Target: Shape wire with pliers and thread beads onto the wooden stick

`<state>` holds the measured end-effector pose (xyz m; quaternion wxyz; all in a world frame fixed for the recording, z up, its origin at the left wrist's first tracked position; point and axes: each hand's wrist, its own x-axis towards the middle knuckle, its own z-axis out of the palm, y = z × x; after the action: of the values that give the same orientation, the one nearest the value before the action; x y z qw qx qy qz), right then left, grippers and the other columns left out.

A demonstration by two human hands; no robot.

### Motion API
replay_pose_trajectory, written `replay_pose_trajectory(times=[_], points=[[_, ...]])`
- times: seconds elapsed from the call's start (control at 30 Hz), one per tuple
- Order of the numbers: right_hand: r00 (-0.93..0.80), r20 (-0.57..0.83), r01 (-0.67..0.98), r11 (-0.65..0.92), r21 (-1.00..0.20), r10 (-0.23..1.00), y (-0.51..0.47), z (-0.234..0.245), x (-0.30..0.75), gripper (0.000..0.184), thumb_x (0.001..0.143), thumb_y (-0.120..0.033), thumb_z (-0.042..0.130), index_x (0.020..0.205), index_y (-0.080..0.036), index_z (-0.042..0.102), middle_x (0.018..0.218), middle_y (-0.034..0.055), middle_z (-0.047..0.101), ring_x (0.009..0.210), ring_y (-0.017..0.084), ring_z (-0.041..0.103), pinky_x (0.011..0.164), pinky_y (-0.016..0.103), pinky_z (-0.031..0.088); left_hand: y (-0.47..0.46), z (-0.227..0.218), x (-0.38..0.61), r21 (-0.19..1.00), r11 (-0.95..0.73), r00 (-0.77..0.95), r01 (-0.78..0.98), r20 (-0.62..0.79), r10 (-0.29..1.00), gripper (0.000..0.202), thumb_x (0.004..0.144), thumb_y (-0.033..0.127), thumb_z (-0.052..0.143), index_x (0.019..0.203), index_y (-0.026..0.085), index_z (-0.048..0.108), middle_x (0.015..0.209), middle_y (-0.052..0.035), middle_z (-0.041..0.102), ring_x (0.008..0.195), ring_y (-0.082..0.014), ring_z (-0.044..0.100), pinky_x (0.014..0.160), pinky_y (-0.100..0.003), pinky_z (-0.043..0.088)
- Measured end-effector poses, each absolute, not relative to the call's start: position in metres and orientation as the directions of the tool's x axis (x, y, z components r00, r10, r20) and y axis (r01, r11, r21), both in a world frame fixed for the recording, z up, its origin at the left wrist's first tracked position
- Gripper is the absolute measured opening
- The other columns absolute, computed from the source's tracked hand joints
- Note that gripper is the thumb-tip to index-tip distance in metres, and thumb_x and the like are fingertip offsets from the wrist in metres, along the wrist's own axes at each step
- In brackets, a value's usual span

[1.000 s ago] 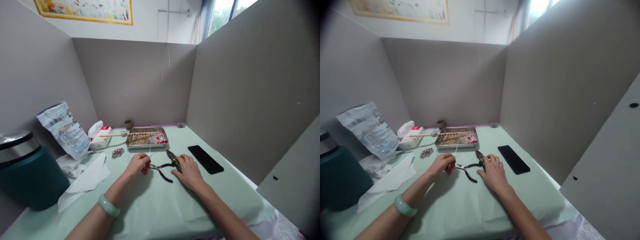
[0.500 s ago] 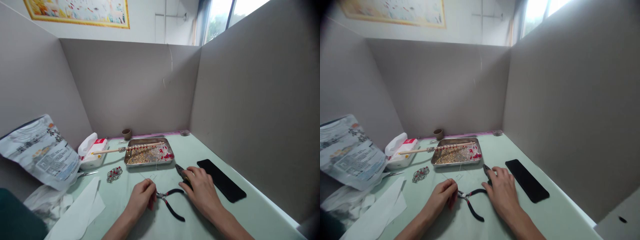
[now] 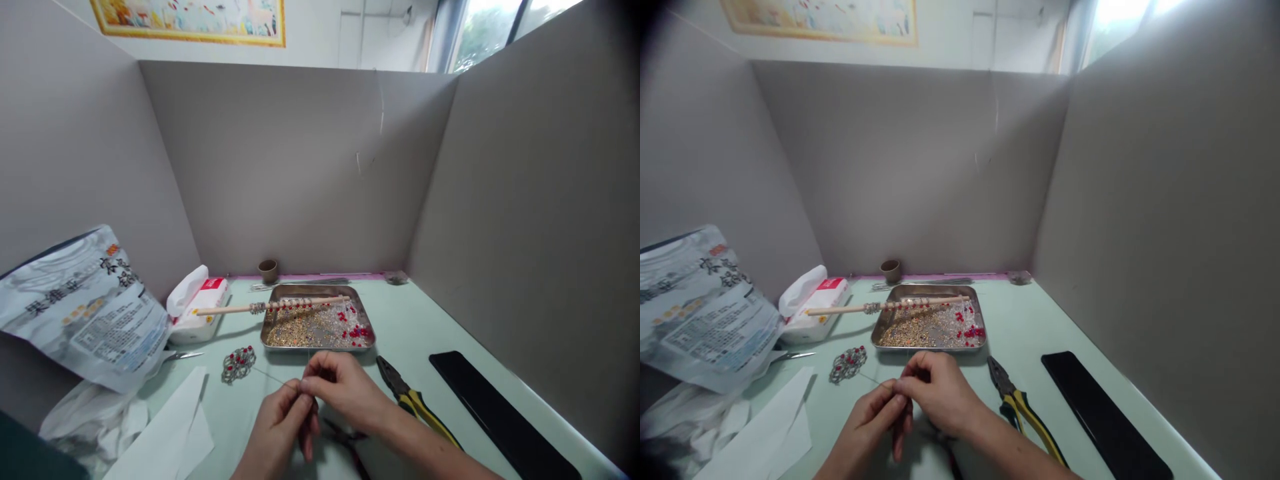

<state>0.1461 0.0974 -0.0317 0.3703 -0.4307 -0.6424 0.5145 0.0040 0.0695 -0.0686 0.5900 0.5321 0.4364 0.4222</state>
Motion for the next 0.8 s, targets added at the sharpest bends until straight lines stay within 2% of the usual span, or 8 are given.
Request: replay_pose_trajectory(times=[0.17, 0.33, 0.47, 0.8], points=[[-0.408, -0.055, 0.165, 0.014, -0.986, 0.911, 0.116, -0.034, 0.134, 0.006, 0.068, -0.021, 0.065, 0.064, -0.018, 0.061, 0.058, -0.0022, 0.057, 0.055, 0.011, 0.048, 0.054, 0.023, 0.036, 0.076, -0.072, -0.004, 0.991, 0.123, 0.202, 0.052, -0.131, 0.971, 0.051, 0.067, 0.068, 0.057, 0.066, 0.017, 0.052, 0.052, -0.0019, 0.056, 0.032, -0.0105, 0.047, 0.035, -0.022, 0.032], [-0.396, -0.027, 0.298, 0.101, -0.949, 0.918, 0.127, -0.044, 0.126, 0.007, 0.068, -0.018, 0.064, 0.062, -0.017, 0.062, 0.060, -0.0015, 0.059, 0.060, 0.012, 0.049, 0.056, 0.023, 0.035, 0.082, -0.080, -0.009, 0.977, 0.152, 0.133, 0.150, -0.172, 0.976, 0.040, 0.073, 0.057, 0.052, 0.067, 0.018, 0.050, 0.051, -0.0011, 0.055, 0.033, -0.0094, 0.045, 0.036, -0.022, 0.031], [-0.427, -0.020, 0.328, 0.134, -0.935, 0.904, 0.126, -0.052, 0.128, 0.006, 0.069, -0.017, 0.062, 0.064, -0.016, 0.062, 0.061, -0.0017, 0.059, 0.060, 0.012, 0.049, 0.054, 0.022, 0.035, 0.083, -0.083, -0.008, 0.953, 0.200, 0.162, 0.229, -0.239, 0.957, 0.032, 0.075, 0.049, 0.051, 0.067, 0.018, 0.051, 0.047, -0.0002, 0.054, 0.032, -0.0100, 0.043, 0.035, -0.022, 0.029], [-0.573, 0.035, 0.462, 0.358, -0.811, 0.819, 0.125, -0.046, 0.139, 0.005, 0.075, -0.017, 0.061, 0.070, -0.016, 0.061, 0.067, -0.0025, 0.059, 0.064, 0.010, 0.049, 0.057, 0.020, 0.033, 0.081, -0.083, -0.011, 0.927, 0.158, 0.260, 0.341, -0.254, 0.932, 0.021, 0.079, 0.030, 0.039, 0.070, 0.016, 0.052, 0.049, 0.0001, 0.055, 0.035, -0.0091, 0.040, 0.038, -0.020, 0.031]])
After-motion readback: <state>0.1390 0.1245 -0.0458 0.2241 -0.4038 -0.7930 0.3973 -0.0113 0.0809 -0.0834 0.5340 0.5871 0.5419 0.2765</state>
